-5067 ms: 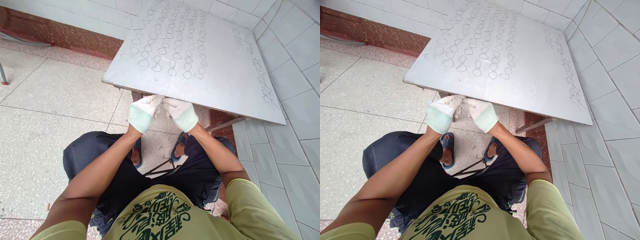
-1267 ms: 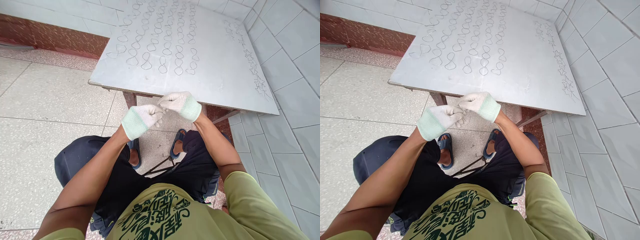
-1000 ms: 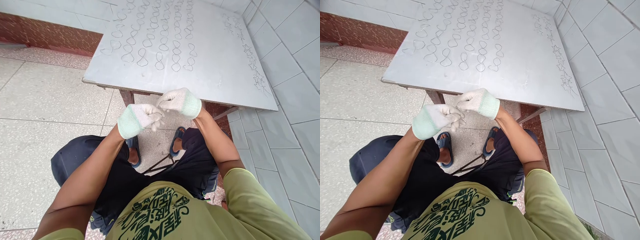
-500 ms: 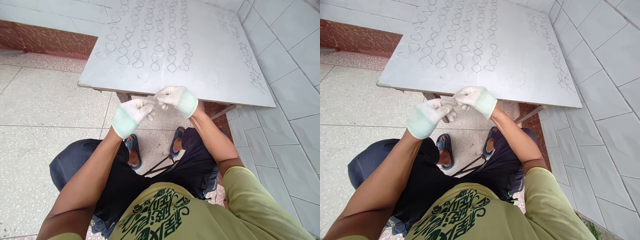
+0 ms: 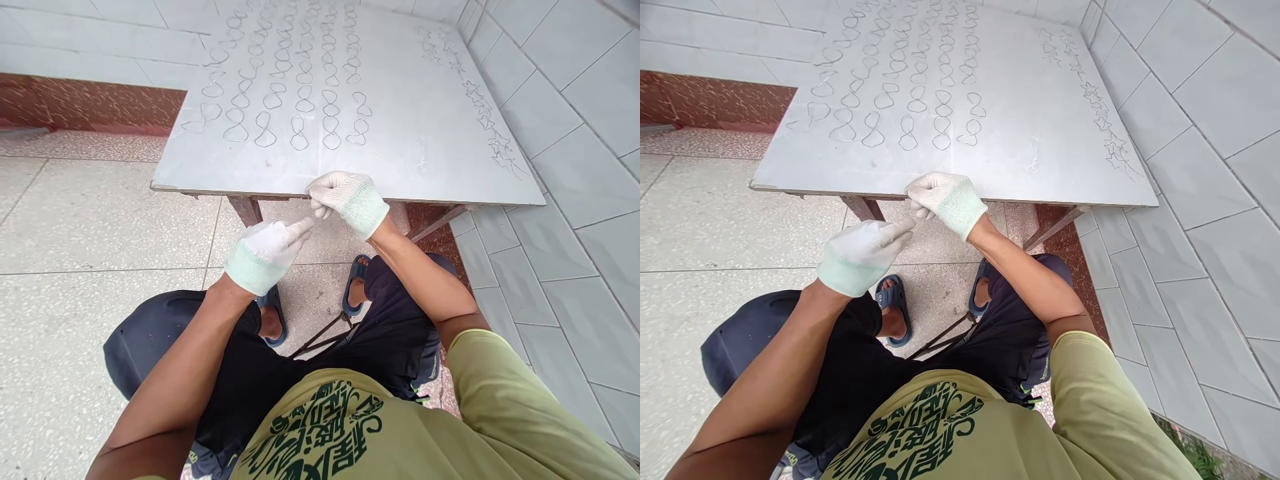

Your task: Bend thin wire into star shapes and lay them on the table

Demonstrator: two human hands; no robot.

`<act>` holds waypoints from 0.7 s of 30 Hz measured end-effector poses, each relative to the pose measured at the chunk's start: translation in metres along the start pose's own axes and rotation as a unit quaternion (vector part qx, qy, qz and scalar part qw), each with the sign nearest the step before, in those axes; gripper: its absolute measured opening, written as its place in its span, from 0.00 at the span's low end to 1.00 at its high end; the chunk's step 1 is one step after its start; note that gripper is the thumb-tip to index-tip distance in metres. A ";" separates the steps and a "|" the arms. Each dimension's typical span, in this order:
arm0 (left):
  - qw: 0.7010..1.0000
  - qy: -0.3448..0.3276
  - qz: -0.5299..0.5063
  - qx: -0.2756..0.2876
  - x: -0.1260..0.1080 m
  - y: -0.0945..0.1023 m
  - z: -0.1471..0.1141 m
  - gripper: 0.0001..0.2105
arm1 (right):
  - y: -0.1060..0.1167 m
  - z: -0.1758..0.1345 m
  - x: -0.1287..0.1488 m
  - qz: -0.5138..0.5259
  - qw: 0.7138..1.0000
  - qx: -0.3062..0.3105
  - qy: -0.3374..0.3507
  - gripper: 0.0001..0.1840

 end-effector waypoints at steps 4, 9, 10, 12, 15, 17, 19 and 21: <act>0.999 0.031 -0.002 -0.011 -0.001 -0.002 0.001 0.19 | 0.002 -0.004 0.003 -0.032 0.999 0.014 0.018 0.13; 0.998 0.043 -0.017 -0.032 -0.006 0.000 -0.001 0.17 | 0.014 -0.008 0.005 -0.143 0.988 0.048 0.044 0.16; 0.998 0.044 -0.020 -0.034 -0.007 0.000 -0.001 0.16 | 0.016 -0.008 0.005 -0.165 0.984 0.052 0.048 0.17; 0.998 0.047 -0.021 -0.029 -0.009 -0.001 -0.001 0.16 | 0.019 -0.007 0.003 -0.192 0.978 0.055 0.053 0.18; 0.999 0.050 -0.014 -0.010 -0.013 -0.001 -0.001 0.17 | 0.020 -0.005 0.000 -0.197 0.976 0.069 0.058 0.16; 0.999 0.051 -0.012 0.004 -0.015 -0.002 0.000 0.18 | 0.019 -0.005 0.000 -0.185 0.978 0.083 0.051 0.17; 0.998 0.054 -0.015 0.004 -0.016 -0.003 0.000 0.18 | 0.019 -0.006 0.002 -0.168 0.981 0.091 0.041 0.17; 0.997 0.065 -0.034 -0.010 -0.013 -0.004 0.000 0.17 | 0.019 -0.008 0.005 -0.158 0.982 0.094 0.036 0.18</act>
Point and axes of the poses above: each hand's wrist, its own z-axis towards the middle knuckle, its own y-axis out of the back of the hand, x = y × z, the point moved 5 cm from there along z, towards the middle knuckle, and after that the axes turned 2 degrees about z, right-handed, at the moved point
